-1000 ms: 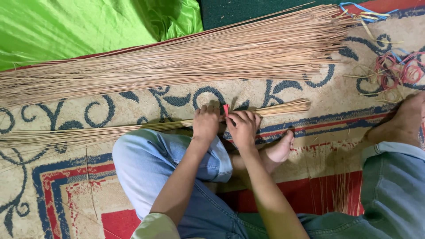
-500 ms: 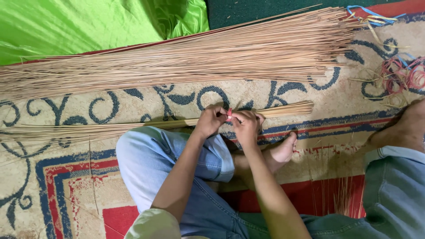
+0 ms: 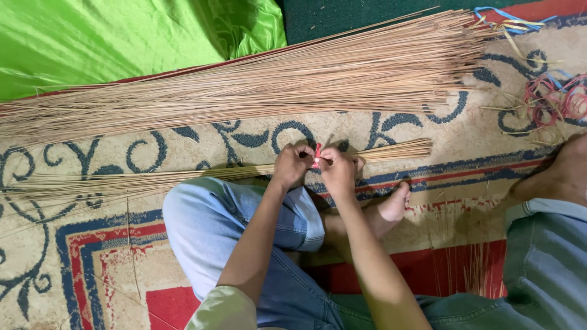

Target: Bundling thin wooden sticks together by wrapping and tying them with a red string at multiple points.

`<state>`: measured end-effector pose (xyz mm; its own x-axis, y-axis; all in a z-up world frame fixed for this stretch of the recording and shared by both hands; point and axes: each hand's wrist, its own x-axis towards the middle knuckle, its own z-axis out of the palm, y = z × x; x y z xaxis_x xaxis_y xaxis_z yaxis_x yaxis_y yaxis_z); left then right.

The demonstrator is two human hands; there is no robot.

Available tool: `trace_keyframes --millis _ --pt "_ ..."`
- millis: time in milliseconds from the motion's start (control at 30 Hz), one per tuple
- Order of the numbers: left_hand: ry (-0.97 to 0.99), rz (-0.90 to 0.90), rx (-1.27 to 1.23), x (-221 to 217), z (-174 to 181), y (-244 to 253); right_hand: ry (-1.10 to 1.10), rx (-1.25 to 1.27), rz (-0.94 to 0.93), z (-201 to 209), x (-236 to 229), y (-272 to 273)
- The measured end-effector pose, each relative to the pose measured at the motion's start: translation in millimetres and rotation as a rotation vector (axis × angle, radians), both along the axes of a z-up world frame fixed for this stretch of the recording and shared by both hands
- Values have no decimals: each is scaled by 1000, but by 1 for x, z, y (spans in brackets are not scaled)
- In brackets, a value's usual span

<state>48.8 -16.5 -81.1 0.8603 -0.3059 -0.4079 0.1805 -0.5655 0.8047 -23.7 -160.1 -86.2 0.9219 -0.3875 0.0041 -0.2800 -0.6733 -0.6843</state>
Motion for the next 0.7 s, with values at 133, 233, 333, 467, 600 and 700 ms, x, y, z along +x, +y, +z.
trace_keyframes --millis 133,233,333,467,600,700 --pt "31 2 59 -1 8 -1 -113 62 4 13 -1 3" --pt "51 11 97 -1 9 -1 -107 107 2 49 -3 2" --pt "38 -8 92 0 4 -1 21 108 27 51 2 -3" --pt "55 -14 28 -2 18 1 208 189 5 66 13 -3" --pt "60 -7 0 -3 17 4 269 174 -9 55 13 -4" --pt "48 -12 2 -1 25 0 289 185 -31 65 13 0"
